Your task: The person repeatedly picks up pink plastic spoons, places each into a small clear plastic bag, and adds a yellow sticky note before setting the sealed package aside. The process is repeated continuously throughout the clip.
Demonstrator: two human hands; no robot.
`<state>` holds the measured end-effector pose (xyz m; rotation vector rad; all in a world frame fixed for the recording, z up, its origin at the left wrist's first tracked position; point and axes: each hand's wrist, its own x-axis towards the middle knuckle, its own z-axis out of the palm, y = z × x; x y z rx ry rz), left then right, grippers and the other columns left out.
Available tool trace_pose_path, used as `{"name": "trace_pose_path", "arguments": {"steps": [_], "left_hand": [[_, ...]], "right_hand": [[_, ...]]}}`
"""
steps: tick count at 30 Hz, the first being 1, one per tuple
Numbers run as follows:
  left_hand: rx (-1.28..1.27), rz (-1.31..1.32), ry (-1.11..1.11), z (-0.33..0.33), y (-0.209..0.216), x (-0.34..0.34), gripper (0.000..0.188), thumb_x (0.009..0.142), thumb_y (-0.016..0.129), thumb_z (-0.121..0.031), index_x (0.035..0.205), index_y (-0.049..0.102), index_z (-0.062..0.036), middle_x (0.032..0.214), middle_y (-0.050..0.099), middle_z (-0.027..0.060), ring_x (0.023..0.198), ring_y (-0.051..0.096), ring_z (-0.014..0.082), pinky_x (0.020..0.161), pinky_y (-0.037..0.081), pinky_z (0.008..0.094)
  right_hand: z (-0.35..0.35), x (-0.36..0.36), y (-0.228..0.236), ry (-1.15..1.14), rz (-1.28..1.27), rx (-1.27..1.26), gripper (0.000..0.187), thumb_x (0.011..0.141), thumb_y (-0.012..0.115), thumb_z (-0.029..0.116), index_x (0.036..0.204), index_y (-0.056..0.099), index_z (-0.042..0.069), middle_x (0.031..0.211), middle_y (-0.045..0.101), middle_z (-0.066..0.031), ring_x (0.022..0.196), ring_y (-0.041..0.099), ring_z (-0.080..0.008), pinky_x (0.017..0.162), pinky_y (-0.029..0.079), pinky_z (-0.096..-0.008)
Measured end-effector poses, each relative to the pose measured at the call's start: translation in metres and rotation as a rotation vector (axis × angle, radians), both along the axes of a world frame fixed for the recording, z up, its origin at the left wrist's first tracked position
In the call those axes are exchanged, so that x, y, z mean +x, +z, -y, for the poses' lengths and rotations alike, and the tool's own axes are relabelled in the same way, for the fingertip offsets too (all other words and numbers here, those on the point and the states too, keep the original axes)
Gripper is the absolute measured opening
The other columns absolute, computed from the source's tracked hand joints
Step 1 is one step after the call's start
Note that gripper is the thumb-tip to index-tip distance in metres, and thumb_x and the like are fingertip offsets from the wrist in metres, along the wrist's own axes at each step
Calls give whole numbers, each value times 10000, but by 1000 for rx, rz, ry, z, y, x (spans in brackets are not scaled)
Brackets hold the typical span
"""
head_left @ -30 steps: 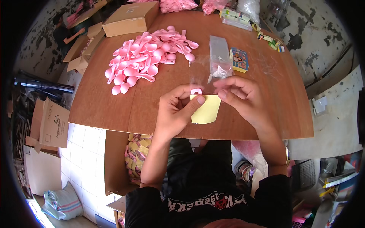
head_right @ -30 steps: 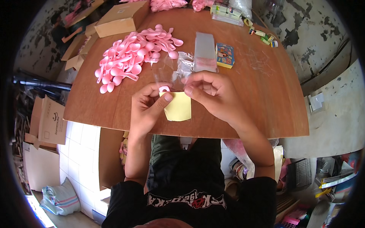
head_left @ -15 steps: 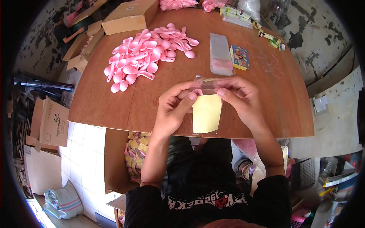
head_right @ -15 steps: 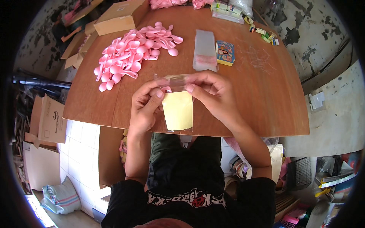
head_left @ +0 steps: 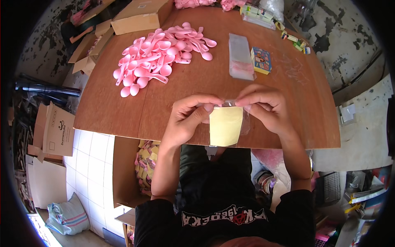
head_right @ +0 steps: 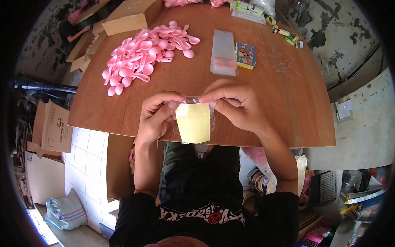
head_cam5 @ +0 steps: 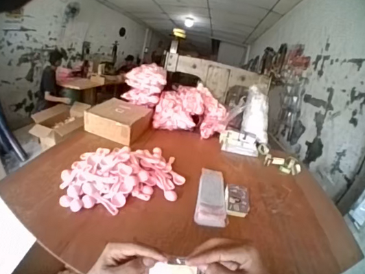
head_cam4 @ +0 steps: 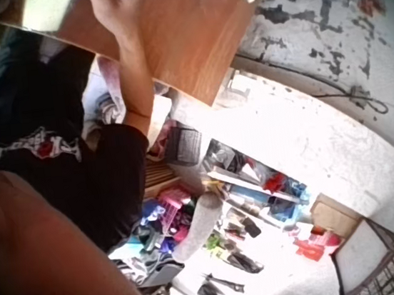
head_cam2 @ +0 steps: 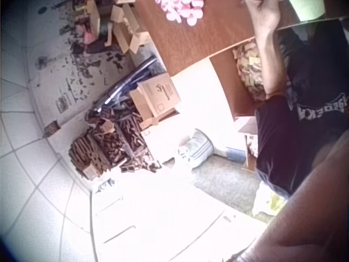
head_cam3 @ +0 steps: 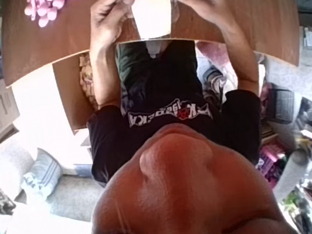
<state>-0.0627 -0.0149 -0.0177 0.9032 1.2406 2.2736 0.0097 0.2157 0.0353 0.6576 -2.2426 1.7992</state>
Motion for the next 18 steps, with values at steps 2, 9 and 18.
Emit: {"name": "trace_pose_path", "arguments": {"steps": [2,9,18], "left_hand": [[51,-13,-53,0,-3,-3,208,999,542,-16,1152,678,17,1081,704,82,965,676,140,800,577,276],[1,-145,-22,11,-4,-2,183,957,610,3,1128,654,52,1096,689,131,996,674,159,823,578,289],[-735,-391,-316,119,-40,42,368,847,742,13,1200,650,-27,1183,697,127,1042,700,208,810,613,317]], "right_hand": [[0,1,3,25,-73,81,292,876,508,-150,1054,716,-48,1054,665,-117,928,643,-153,787,500,-258],[13,3,-1,-90,-227,221,262,782,820,14,1024,720,0,1012,676,-81,903,664,-152,783,537,-289],[-21,-21,-9,-156,80,519,210,898,725,106,1085,699,14,1033,715,-86,946,691,-209,840,529,-325]]}}
